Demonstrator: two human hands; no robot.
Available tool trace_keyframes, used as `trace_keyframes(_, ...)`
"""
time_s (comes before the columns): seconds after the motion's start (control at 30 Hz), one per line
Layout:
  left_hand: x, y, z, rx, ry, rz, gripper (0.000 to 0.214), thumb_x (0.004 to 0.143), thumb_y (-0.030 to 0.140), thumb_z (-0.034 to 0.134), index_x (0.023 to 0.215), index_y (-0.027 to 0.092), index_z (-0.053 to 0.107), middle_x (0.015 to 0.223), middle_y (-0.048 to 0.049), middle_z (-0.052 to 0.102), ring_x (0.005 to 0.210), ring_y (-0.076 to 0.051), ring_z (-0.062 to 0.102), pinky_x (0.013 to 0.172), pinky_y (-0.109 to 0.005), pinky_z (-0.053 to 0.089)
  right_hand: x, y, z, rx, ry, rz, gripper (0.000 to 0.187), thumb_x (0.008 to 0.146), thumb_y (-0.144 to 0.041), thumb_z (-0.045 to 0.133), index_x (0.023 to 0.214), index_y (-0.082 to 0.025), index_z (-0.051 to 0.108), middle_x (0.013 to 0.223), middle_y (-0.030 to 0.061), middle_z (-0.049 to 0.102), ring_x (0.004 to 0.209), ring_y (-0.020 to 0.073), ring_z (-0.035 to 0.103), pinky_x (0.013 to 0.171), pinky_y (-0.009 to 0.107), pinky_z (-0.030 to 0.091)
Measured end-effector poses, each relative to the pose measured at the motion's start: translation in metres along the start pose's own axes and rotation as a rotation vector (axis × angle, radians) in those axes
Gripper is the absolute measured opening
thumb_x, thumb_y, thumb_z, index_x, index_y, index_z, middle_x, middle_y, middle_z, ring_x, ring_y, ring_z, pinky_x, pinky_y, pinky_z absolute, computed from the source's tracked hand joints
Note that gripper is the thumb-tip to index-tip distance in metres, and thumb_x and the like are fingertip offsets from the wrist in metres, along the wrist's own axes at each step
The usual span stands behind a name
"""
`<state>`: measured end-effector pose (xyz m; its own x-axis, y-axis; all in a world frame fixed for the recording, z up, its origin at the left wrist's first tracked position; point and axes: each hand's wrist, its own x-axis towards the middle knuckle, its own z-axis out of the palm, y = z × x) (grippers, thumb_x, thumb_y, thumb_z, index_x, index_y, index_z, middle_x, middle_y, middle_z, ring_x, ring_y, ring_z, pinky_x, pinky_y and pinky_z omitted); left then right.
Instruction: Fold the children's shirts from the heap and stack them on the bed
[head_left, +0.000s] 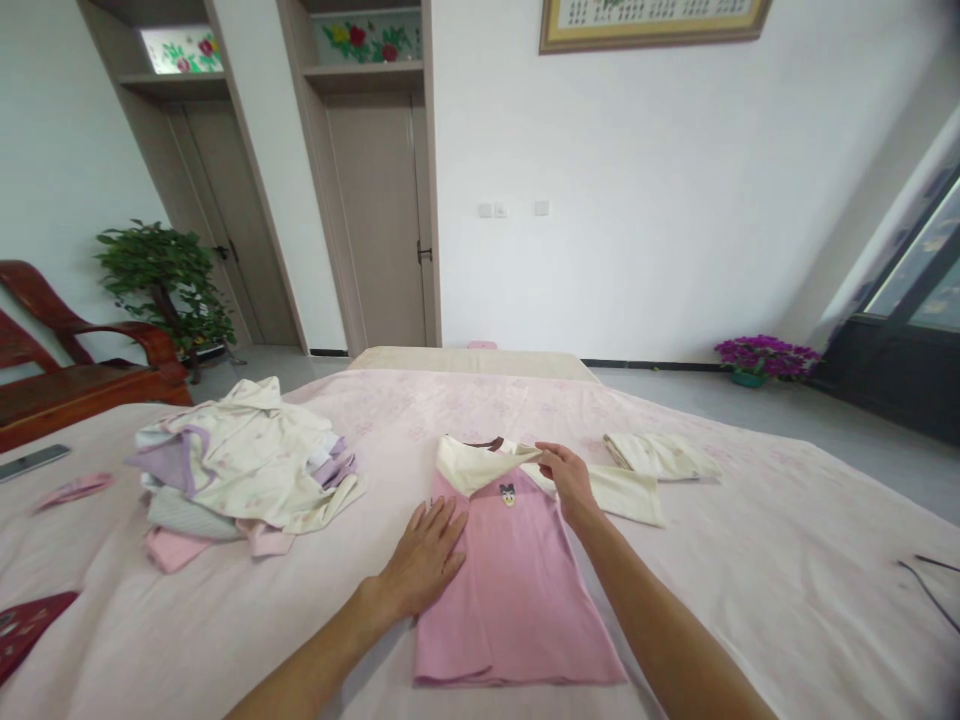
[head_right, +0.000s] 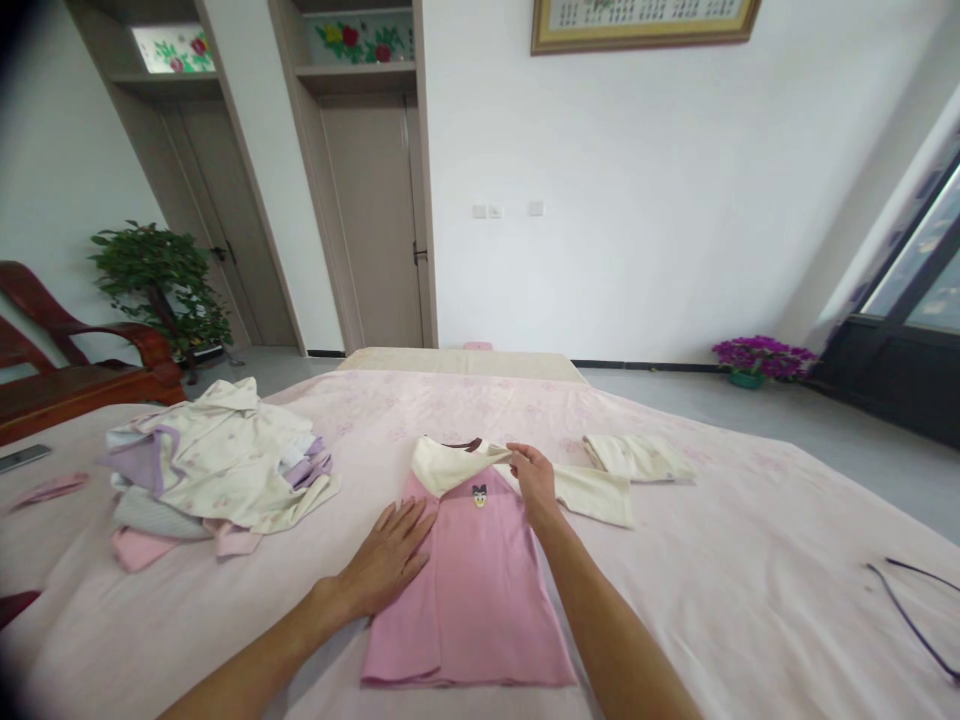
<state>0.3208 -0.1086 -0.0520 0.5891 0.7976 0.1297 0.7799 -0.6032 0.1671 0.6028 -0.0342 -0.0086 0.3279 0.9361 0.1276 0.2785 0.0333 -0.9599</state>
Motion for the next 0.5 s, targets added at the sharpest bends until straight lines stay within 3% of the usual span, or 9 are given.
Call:
trace_keyframes(0.17, -0.028, 0.020, -0.017, -0.018, -0.080, 0.169, 0.059, 0.098, 0.042, 0.039, 0.153, 0.030, 0.020, 0.160, -0.0088, 0.020, 0.148, -0.028, 0.014, 0.119, -0.053, 0.013, -0.009, 0.011, -0.009, -0.115, 0.043, 0.006, 0.037, 0.070, -0.019, 0.053, 0.102, -0.013, 0.071, 0.103, 0.0113, 0.071, 0.105, 0.0272, 0.060, 0.096, 0.042, 0.043)
trace_keyframes(0.27, -0.054, 0.027, -0.025, -0.039, -0.109, 0.251, 0.066, 0.096, 0.044, 0.043, 0.154, 0.029, 0.015, 0.161, -0.0101, 0.017, 0.148, -0.029, 0.013, 0.118, -0.055, 0.014, -0.028, 0.008, -0.001, -0.300, 0.016, -0.201, 0.044, 0.070, -0.010, 0.050, 0.109, -0.017, 0.069, 0.119, 0.0096, 0.066, 0.126, 0.0270, 0.046, 0.111, 0.044, 0.029)
trace_keyframes(0.37, -0.079, 0.028, -0.032, -0.082, -0.054, 0.319, 0.067, 0.094, 0.047, 0.049, 0.152, 0.026, 0.023, 0.157, -0.0122, 0.027, 0.145, -0.030, 0.022, 0.117, -0.054, 0.019, -0.058, -0.004, 0.020, -0.475, -0.202, -0.498, 0.046, 0.075, -0.006, 0.045, 0.114, -0.020, 0.067, 0.122, 0.0068, 0.064, 0.128, 0.0229, 0.045, 0.111, 0.041, 0.029)
trace_keyframes(0.5, -0.105, 0.030, -0.042, -0.186, 0.084, 0.305, 0.034, 0.090, 0.028, 0.056, 0.123, 0.022, 0.052, 0.129, -0.0103, 0.056, 0.122, -0.025, 0.049, 0.105, -0.042, 0.040, -0.099, -0.021, 0.048, -0.509, -0.439, -0.639, 0.040, 0.081, -0.009, 0.048, 0.115, -0.022, 0.066, 0.116, 0.0076, 0.066, 0.115, 0.0234, 0.052, 0.102, 0.039, 0.038)
